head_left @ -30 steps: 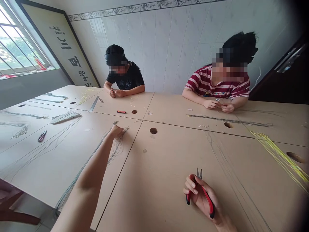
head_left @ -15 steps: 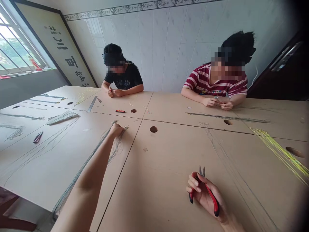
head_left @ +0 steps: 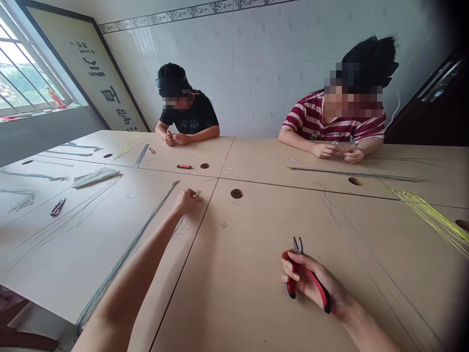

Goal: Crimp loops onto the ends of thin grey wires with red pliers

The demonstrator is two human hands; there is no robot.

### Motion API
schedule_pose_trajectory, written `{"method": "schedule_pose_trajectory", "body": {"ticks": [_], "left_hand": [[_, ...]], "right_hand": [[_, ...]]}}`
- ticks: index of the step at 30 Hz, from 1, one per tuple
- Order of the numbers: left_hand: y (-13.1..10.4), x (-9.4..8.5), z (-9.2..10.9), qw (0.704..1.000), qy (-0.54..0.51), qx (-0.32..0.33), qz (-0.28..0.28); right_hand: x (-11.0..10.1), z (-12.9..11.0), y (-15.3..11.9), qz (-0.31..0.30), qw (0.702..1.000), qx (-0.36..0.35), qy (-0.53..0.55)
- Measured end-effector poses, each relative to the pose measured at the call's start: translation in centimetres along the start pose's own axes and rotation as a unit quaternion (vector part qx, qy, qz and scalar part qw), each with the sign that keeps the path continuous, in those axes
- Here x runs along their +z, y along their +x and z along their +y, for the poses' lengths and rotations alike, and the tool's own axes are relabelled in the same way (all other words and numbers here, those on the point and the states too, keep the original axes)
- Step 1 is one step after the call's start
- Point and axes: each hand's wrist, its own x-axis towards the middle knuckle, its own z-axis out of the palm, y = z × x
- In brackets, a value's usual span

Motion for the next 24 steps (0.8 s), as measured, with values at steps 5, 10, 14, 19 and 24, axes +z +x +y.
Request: {"method": "schedule_pose_trajectory", "body": {"ticks": [5,10,14,19,24], "left_hand": [[0.1,-0.7,-0.1,0.999,-0.043,-0.025,0.002],[0.9,-0.3,0.4,0.997,-0.059,-0.051,-0.010],[1.5,-0.6,0.5,0.993,-0.085,-0.070,-0.029],[1.5,-1.9,0.0,0.986,-0.141,-0.075,-0.034],[1.6,-2.4,-0.4,0.989,-0.131,-0.061,-0.034]], "right_hand": [[4.9,-2.5,6.0,-0.016,0.992,0.008,-0.126],[6.9,-1.4,9.3,-0.082,0.994,0.035,-0.059],[5.8,0.0,9.5,-0.120,0.992,0.021,0.025],[4.8,0.7,9.7,-0.136,0.989,0.009,0.063],[5.2,0.6,9.8,-0.131,0.990,0.006,0.043]]}}
